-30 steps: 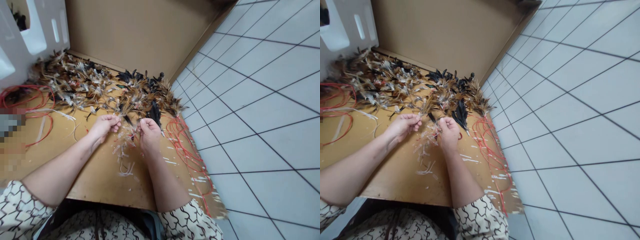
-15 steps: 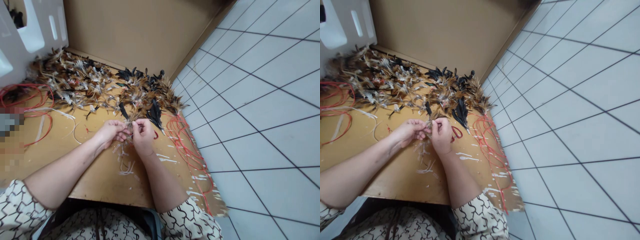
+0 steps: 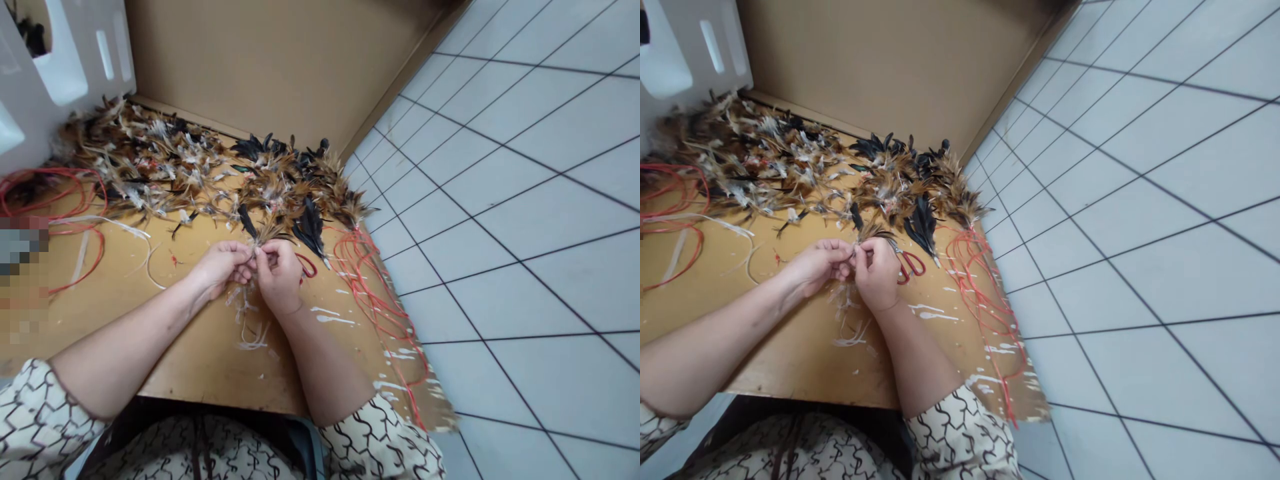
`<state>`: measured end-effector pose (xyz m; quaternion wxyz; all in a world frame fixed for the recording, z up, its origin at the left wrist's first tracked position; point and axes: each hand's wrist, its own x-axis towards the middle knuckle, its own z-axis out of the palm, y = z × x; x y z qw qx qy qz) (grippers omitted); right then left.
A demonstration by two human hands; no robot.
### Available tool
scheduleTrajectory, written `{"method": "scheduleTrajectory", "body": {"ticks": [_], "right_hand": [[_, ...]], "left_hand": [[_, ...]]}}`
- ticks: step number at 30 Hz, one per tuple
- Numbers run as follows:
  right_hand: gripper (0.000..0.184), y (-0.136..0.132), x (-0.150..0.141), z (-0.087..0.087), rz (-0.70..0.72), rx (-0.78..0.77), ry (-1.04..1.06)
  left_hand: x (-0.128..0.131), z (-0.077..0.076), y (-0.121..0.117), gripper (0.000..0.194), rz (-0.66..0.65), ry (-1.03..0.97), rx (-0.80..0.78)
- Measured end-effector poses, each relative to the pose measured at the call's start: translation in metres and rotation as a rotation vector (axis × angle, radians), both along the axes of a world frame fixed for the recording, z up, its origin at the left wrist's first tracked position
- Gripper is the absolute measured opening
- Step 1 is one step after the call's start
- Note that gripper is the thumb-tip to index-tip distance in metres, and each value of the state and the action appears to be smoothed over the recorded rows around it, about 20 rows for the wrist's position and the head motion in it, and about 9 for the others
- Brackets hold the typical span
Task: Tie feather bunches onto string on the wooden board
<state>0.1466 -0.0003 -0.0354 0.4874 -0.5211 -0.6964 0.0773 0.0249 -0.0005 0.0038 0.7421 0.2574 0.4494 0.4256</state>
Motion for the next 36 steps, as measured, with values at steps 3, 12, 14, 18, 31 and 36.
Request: {"method": "scheduleTrajectory", "body": {"ticks": [3,12,14,18,31,36], "right_hand": [[0.010,0.000,0.000,0.000,0.001,0.026,-0.037],[0.012,0.000,0.000,0.001,0.012,0.015,-0.042],[0.012,0.000,0.001,0.002,0.017,-0.010,-0.001],[0.013,0.004,0.006,0.005,-0.006,-0.071,0.115],[0.023,0.004,0.007,0.023,0.339,-0.259,0.050],[0.015,0.004,0.000,0.019,0.241,-0.354,0.325]], "left_hand": [[0.000,0.000,0.000,0.029,-0.005,-0.013,0.005],[0.000,-0.004,0.000,0.033,-0.028,-0.010,0.046],[-0.001,-0.005,0.001,0.032,-0.011,-0.021,0.066],[-0.007,-0.005,0.008,0.025,0.070,-0.025,0.098],[-0.018,0.000,0.016,0.022,0.212,0.020,0.175],[-0.008,-0.004,0.008,0.021,0.119,0.029,0.293]]}}
